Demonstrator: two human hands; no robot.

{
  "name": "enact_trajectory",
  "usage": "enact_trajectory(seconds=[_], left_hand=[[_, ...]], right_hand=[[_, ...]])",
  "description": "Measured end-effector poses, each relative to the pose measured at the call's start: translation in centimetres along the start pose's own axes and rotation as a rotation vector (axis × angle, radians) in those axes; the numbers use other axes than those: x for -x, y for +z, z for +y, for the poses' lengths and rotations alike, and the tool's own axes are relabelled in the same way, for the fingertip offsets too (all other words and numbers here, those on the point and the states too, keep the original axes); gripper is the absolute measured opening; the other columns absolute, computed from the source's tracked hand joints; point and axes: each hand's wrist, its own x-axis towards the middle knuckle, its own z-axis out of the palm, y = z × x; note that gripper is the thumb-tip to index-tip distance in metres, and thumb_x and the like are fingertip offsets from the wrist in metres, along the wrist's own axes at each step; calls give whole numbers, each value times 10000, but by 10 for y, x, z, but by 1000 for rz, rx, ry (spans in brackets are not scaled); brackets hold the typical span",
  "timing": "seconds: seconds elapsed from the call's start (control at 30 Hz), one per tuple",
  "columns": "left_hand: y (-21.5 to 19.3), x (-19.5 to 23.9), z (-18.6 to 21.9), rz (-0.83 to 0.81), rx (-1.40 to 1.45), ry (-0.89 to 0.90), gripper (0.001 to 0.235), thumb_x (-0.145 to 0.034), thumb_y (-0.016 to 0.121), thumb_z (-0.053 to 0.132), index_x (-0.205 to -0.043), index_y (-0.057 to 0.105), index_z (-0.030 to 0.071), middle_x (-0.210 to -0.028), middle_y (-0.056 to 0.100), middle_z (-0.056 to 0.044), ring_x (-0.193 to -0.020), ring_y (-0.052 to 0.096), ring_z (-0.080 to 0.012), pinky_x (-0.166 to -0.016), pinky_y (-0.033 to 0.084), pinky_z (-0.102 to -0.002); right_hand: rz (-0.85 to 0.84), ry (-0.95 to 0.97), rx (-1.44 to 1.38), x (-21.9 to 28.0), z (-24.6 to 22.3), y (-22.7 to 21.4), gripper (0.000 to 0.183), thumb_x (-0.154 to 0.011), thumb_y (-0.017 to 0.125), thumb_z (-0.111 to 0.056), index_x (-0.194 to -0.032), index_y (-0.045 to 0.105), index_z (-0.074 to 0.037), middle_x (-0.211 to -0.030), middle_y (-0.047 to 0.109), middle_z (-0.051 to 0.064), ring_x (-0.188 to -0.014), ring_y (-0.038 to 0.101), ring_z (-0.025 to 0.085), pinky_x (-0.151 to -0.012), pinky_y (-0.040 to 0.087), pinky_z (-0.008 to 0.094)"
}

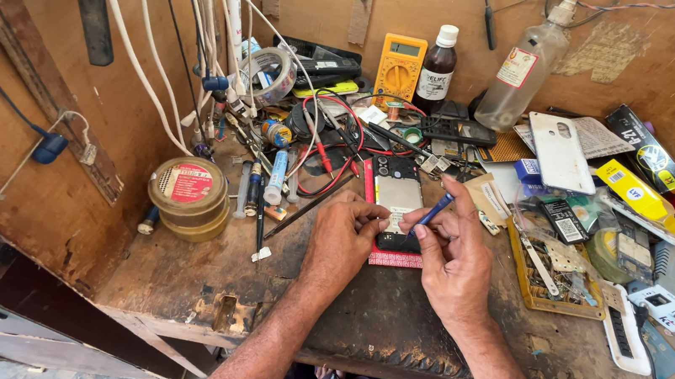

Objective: The person removes a phone case from a smartphone, sets it aside, and then uses a small screwdriver to work on the back of the phone. The person continues to manipulate the phone and screwdriver throughout the clip.

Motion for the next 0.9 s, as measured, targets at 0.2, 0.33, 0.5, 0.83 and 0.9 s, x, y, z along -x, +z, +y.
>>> enact_trajectory(seconds=[0.2, 0.33, 0.5, 0.83, 0.9], left_hand=[[1, -1, -1, -14, 9, -4, 127, -876, 748, 96, -977, 791, 34, -851, 644, -86, -724, 671, -186, -660, 553, -331], [1, -1, 1, -6, -8, -7, 134, -879, 749, 108, -982, 799, 39, -838, 638, -94, -725, 660, -200, -655, 525, -353], [0, 0, -1, 15, 14, 44, 126, -879, 743, 93, -975, 793, 28, -845, 641, -92, -740, 663, -204, -671, 530, -349], [0, 1, -1, 25, -3, 45, 121, -871, 751, 95, -964, 799, 33, -830, 636, -97, -735, 655, -212, -670, 524, -355], [1, 0, -1, 22, -6, 48, 122, -871, 750, 93, -968, 797, 36, -829, 635, -96, -731, 654, -212, -668, 527, -355]], right_hand=[[164, 41, 107, -8, 0, -1, 410, -921, 754, 65, -1307, 631, 5, -1074, 722, 123, -887, 705, 154, -783, 604, 295], [164, 84, -8, -10, -4, -1, 332, -984, 651, 67, -1315, 623, 45, -1159, 728, 126, -951, 710, 123, -867, 604, 271], [127, 60, 53, -12, -4, -2, 412, -940, 717, 70, -1341, 623, 58, -1142, 699, 129, -961, 682, 126, -864, 596, 277], [81, 90, -12, -19, -7, -5, 426, -947, 706, 49, -1364, 625, 12, -1095, 675, 79, -970, 667, 95, -892, 577, 243], [91, 57, -13, -21, -6, -5, 396, -945, 746, 53, -1332, 662, 34, -1114, 653, 93, -948, 638, 107, -864, 557, 253]])
